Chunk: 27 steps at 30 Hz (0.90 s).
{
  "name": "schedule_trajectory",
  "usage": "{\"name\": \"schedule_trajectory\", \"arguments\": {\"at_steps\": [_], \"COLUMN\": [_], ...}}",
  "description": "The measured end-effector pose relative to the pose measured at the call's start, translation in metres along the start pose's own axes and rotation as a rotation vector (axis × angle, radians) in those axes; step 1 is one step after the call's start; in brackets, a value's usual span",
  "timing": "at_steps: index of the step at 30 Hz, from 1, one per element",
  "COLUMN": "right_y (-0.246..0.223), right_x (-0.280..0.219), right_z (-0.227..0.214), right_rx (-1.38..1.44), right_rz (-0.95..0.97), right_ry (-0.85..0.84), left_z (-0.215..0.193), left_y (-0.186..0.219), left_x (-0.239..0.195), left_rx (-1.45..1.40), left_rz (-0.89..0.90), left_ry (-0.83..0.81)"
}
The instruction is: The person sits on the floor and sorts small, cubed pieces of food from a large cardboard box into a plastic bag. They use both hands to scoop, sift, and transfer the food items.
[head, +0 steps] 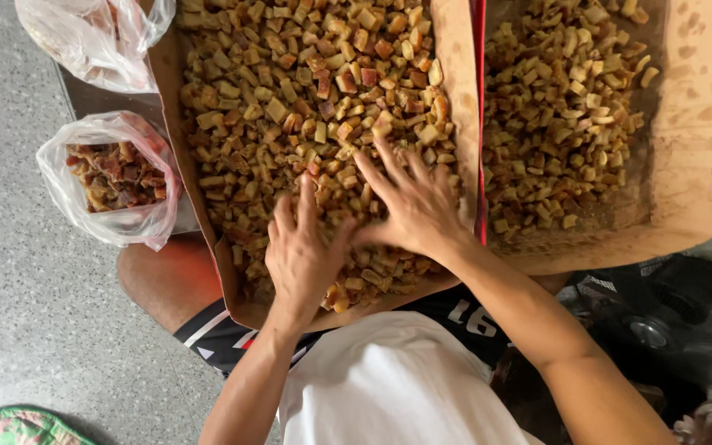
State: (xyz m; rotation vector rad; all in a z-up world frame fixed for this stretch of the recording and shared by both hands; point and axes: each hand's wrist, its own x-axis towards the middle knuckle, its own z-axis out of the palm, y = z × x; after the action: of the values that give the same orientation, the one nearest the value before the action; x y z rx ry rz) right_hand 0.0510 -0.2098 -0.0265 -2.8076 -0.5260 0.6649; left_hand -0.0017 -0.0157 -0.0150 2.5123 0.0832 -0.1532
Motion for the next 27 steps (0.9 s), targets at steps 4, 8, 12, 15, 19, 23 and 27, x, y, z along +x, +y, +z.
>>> {"name": "schedule_trajectory", "arguments": {"at_steps": [4,8,12,15,19,23,27], "right_y": [-0.007,-0.042,-0.047,-0.035,-0.031,-0.025,-0.015], "right_x": [0.04,0.051,0.014,-0.011,-0.024,-0.014,-0.01], "right_z": [0.029,0.065,0.062,0.031,-0.005,0.002,0.024], "right_rx": [0.053,0.02,0.03,-0.055,-0.051,0.197,0.662], "right_rz": [-0.138,-0.196,-0.23,-0.285,-0.062,-0.183,-0.246], "right_ry": [0.436,0.457,0.327,0.308,0.111,0.281,0.318], "left_z": [0.004,0.01,0.004,-0.003,0.006,0.015,0.016], "left_y": [-0.014,-0.034,-0.034,-0.02,-0.01,-0.026,-0.028], "left_x": [0.026,0.028,0.011,0.002,0.009,0.014,0.01], "left_rx": [-0.155,-0.461,-0.457,-0.362,-0.348,-0.72,-1.488], "left_rz": [-0.301,-0.264,-0.14,-0.167,-0.192,-0.24,-0.484], "left_ry": [-0.153,0.039,0.123,0.072,0.02,-0.019,-0.178]}}
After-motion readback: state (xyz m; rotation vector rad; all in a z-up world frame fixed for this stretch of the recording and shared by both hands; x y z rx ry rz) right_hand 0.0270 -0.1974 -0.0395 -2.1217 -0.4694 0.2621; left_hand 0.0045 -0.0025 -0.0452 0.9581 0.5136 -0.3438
